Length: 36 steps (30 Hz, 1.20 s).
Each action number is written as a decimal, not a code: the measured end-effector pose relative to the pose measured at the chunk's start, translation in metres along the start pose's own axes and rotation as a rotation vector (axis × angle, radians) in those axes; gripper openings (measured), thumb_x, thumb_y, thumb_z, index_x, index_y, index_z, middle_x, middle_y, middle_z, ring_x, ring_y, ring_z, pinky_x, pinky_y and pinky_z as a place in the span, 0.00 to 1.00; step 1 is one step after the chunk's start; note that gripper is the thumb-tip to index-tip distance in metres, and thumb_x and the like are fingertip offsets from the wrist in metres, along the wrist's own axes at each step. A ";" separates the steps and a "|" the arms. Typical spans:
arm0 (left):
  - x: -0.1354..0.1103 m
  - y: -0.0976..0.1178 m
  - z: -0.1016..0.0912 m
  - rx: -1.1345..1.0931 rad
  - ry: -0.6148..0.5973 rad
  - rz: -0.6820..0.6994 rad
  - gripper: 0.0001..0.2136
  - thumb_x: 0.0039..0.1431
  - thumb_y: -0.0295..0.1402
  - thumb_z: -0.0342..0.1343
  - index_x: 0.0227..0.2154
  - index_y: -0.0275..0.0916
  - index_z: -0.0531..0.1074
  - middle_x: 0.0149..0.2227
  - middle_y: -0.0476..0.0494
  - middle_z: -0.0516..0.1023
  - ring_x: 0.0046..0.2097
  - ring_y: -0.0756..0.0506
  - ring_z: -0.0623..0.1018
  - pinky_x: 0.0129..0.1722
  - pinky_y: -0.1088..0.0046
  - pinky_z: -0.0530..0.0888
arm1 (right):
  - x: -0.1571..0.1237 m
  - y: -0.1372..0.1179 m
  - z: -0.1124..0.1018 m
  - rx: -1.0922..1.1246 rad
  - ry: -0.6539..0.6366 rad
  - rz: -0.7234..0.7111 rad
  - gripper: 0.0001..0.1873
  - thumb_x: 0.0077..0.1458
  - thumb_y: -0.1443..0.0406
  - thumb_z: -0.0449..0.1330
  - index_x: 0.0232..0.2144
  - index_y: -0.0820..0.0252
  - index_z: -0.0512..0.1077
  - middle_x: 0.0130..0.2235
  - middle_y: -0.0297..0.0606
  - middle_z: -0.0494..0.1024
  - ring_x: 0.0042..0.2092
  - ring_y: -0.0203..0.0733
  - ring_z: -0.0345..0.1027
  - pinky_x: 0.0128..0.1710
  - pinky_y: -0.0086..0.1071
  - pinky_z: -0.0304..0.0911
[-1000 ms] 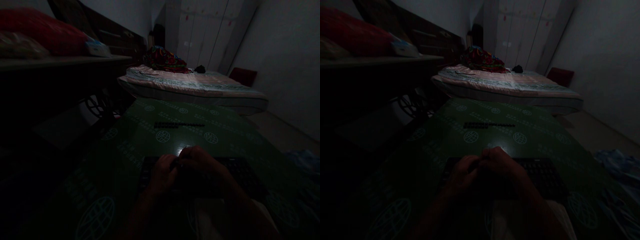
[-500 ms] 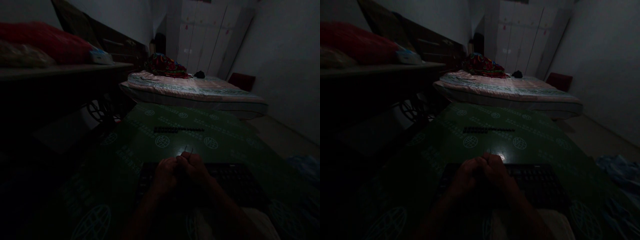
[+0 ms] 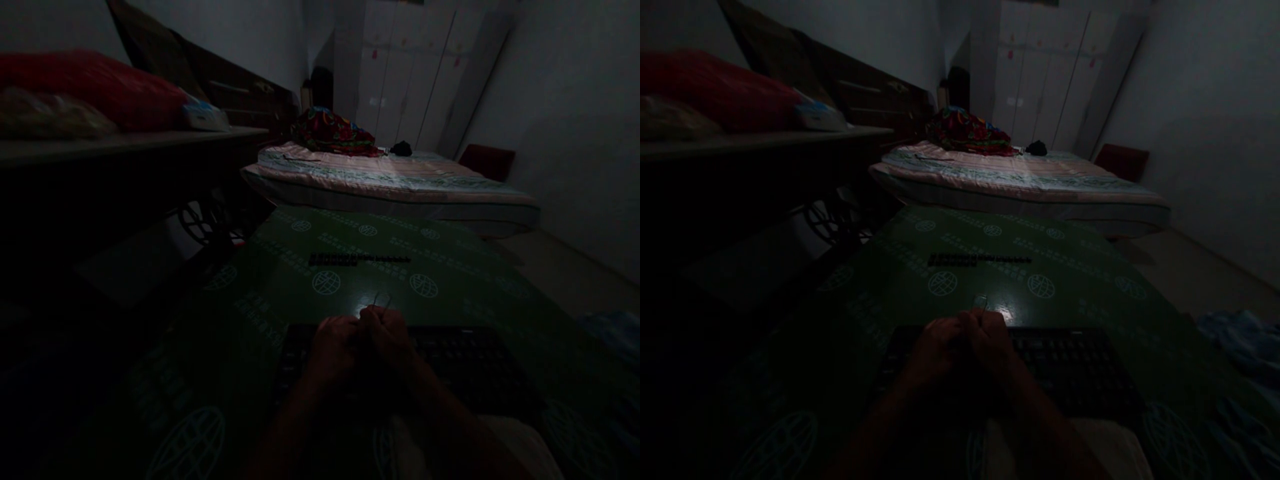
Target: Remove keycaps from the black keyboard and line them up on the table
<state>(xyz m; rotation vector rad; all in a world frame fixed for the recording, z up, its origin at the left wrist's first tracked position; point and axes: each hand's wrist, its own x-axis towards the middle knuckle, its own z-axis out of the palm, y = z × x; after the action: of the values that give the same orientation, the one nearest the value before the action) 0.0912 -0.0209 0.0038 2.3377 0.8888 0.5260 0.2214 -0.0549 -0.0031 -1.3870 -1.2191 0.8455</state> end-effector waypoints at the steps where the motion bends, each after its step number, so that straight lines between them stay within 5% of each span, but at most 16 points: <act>1: 0.000 0.001 -0.001 0.000 -0.011 0.005 0.11 0.44 0.23 0.50 0.29 0.41 0.74 0.39 0.47 0.76 0.43 0.44 0.72 0.45 0.67 0.62 | 0.000 0.002 0.001 0.010 0.014 -0.012 0.22 0.50 0.52 0.51 0.14 0.61 0.61 0.16 0.29 0.59 0.19 0.29 0.51 0.17 0.24 0.48; 10: 0.000 0.001 -0.001 0.061 -0.043 0.053 0.10 0.50 0.28 0.49 0.34 0.42 0.73 0.41 0.45 0.75 0.44 0.44 0.71 0.46 0.65 0.62 | -0.001 0.003 0.005 0.157 0.118 -0.076 0.26 0.50 0.49 0.49 0.12 0.61 0.61 0.15 0.31 0.60 0.19 0.30 0.53 0.19 0.25 0.51; 20: -0.006 0.005 -0.001 -0.022 0.068 0.065 0.13 0.51 0.25 0.45 0.38 0.40 0.69 0.41 0.44 0.75 0.44 0.46 0.71 0.48 0.64 0.62 | 0.003 0.001 0.002 0.312 0.110 -0.131 0.25 0.50 0.49 0.51 0.13 0.61 0.63 0.17 0.32 0.63 0.21 0.32 0.56 0.22 0.27 0.54; 26: -0.009 0.003 -0.003 -0.185 0.116 -0.025 0.13 0.51 0.26 0.47 0.37 0.41 0.72 0.39 0.48 0.78 0.41 0.46 0.73 0.54 0.62 0.56 | 0.001 -0.008 0.002 0.308 0.109 -0.150 0.25 0.50 0.48 0.50 0.15 0.62 0.64 0.18 0.33 0.64 0.20 0.30 0.54 0.20 0.25 0.52; 31: -0.009 0.005 -0.008 -0.436 0.109 -0.202 0.13 0.48 0.29 0.51 0.37 0.39 0.74 0.39 0.46 0.78 0.41 0.44 0.75 0.43 0.69 0.68 | -0.001 -0.011 0.000 0.266 0.077 -0.172 0.24 0.51 0.50 0.51 0.16 0.62 0.64 0.18 0.32 0.63 0.19 0.29 0.53 0.18 0.24 0.51; 36: -0.009 0.015 -0.021 -0.575 0.037 -0.265 0.11 0.48 0.31 0.53 0.35 0.40 0.76 0.35 0.48 0.79 0.37 0.44 0.76 0.39 0.72 0.70 | -0.004 -0.018 -0.001 0.205 0.057 -0.166 0.20 0.52 0.53 0.52 0.18 0.62 0.65 0.17 0.30 0.61 0.19 0.28 0.52 0.18 0.23 0.50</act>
<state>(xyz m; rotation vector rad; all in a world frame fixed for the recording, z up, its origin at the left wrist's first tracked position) 0.0808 -0.0286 0.0280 1.6707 0.9030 0.6164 0.2177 -0.0607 0.0143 -1.1215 -1.1526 0.7858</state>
